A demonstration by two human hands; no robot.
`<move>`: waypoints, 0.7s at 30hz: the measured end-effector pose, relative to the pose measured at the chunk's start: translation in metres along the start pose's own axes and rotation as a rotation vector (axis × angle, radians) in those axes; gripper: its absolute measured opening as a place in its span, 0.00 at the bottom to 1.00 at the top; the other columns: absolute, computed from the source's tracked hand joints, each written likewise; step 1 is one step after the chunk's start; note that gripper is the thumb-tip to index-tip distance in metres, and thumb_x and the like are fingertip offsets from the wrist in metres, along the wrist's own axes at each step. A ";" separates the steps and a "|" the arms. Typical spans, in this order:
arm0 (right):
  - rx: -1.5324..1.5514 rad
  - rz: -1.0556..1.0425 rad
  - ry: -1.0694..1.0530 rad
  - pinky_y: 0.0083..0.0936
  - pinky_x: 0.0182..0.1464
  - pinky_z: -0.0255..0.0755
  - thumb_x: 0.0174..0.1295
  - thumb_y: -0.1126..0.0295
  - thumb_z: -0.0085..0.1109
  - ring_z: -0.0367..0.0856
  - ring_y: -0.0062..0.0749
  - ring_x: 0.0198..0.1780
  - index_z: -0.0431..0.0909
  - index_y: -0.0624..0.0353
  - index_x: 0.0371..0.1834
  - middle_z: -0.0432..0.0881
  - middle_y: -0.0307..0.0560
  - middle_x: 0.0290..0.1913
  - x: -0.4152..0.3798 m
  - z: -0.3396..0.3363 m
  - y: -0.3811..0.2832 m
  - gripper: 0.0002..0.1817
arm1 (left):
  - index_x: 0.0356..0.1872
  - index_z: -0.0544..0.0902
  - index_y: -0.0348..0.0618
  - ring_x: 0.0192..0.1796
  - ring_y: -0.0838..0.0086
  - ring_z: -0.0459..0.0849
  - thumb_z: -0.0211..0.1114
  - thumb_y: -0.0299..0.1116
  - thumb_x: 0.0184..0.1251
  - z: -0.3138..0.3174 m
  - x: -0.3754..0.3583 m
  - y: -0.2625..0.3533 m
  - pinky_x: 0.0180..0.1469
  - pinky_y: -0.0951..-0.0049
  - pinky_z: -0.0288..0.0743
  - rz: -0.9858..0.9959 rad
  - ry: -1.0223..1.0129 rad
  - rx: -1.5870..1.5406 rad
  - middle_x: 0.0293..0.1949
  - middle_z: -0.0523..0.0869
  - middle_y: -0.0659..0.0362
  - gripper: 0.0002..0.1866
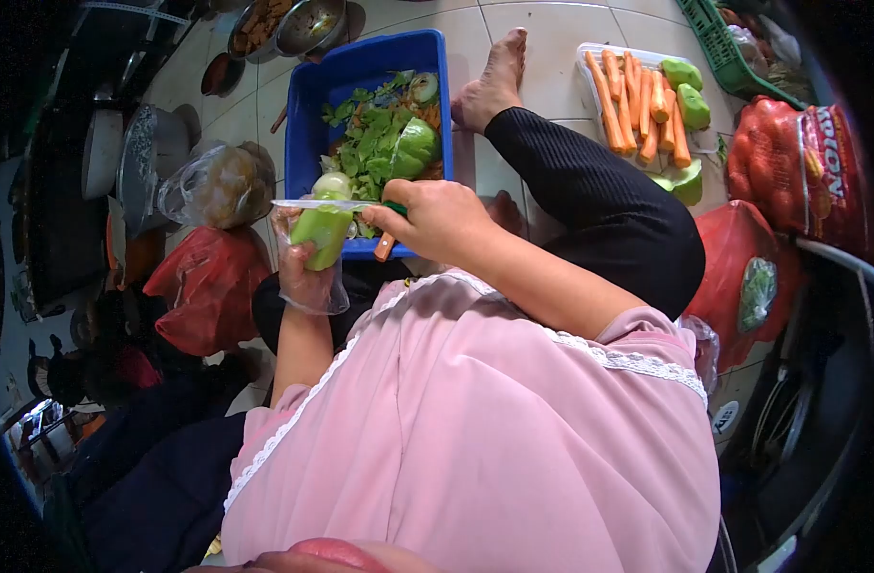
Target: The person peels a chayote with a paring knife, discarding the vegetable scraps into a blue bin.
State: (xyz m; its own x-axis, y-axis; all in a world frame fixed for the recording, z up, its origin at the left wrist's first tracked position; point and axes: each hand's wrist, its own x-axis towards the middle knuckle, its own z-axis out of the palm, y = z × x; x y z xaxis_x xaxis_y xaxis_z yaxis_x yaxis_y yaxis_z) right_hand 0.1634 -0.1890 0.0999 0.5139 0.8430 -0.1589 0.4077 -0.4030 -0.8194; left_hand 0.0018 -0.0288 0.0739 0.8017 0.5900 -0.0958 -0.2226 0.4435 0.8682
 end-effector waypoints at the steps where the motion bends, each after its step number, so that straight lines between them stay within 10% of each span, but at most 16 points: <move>1: 0.011 -0.008 -0.008 0.46 0.42 0.75 0.66 0.42 0.52 0.84 0.54 0.39 0.81 0.57 0.35 0.84 0.57 0.31 0.000 0.001 0.001 0.26 | 0.54 0.69 0.50 0.61 0.58 0.76 0.64 0.32 0.49 0.003 0.000 0.001 0.62 0.57 0.75 0.000 0.012 0.022 0.57 0.73 0.54 0.27; 8: -0.107 0.165 0.081 0.47 0.44 0.75 0.66 0.42 0.51 0.84 0.56 0.41 0.83 0.55 0.40 0.85 0.59 0.35 0.014 0.010 0.039 0.26 | 0.52 0.70 0.50 0.62 0.55 0.74 0.66 0.34 0.50 -0.003 0.003 0.000 0.60 0.55 0.76 0.140 -0.147 0.066 0.56 0.72 0.50 0.25; 21: 0.313 0.190 -0.126 0.40 0.43 0.74 0.68 0.45 0.51 0.82 0.53 0.39 0.83 0.60 0.37 0.83 0.58 0.33 0.018 0.025 0.037 0.26 | 0.54 0.79 0.47 0.56 0.51 0.77 0.64 0.52 0.59 -0.009 0.009 -0.005 0.53 0.51 0.76 -0.278 0.040 -0.638 0.56 0.80 0.53 0.26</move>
State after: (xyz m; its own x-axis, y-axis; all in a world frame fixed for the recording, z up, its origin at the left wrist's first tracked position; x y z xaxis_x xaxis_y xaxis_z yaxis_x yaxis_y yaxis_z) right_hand 0.1695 -0.1796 0.0530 0.4535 0.8088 -0.3743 0.0541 -0.4443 -0.8943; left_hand 0.0052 -0.0193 0.0639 0.8579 0.4163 -0.3011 -0.3046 0.8841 0.3545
